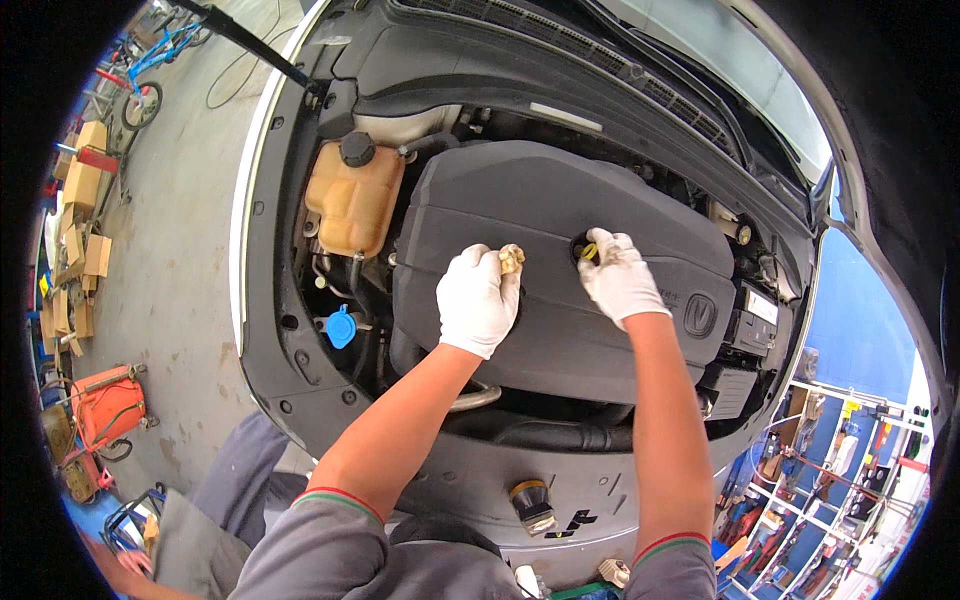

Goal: The person checks the engine oil level using the dipstick, wipes it, reinserts it, and checks again. Then they pour new engine oil into the engine using a funnel and recheck the level with the dipstick before closing the oil cap.

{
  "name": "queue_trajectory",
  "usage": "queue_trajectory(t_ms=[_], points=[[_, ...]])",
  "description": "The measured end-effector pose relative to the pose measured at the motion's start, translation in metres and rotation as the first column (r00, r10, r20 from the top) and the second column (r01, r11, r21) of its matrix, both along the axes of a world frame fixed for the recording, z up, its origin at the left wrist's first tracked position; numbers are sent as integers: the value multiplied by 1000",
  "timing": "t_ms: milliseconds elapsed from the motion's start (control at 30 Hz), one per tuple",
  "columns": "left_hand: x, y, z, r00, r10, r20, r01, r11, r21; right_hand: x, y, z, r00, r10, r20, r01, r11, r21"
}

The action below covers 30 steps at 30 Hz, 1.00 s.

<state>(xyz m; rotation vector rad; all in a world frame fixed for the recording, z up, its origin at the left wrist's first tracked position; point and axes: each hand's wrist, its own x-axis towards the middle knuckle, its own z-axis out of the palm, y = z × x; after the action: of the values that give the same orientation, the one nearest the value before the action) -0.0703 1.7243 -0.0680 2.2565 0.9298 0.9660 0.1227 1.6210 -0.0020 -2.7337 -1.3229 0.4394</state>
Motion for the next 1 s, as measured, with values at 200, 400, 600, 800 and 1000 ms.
queue_trajectory(t_ms=[200, 400, 600, 800, 1000], points=[[1, -1, -1, 1000, -2, 18, 2, 1000, -8, 19, -11, -3, 976, 191, 103, -196, 980, 45], [0, 0, 1, 1000, -8, 10, 8, 1000, -11, 28, 9, -6, 936, 343, 80, -326, 931, -166], [-1, -1, -2, 1000, -25, -19, 24, 998, -61, 37, 28, -7, 932, 362, -33, -356, 891, -282], [1, -1, -7, 1000, -12, -16, 12, 1000, -1, 33, 38, -11, 916, 401, 21, -372, 867, -332], [-1, -3, -6, 1000, -24, 6, 24, 1000, 7, 19, 52, -2, 950, 308, 49, -247, 839, -485]])
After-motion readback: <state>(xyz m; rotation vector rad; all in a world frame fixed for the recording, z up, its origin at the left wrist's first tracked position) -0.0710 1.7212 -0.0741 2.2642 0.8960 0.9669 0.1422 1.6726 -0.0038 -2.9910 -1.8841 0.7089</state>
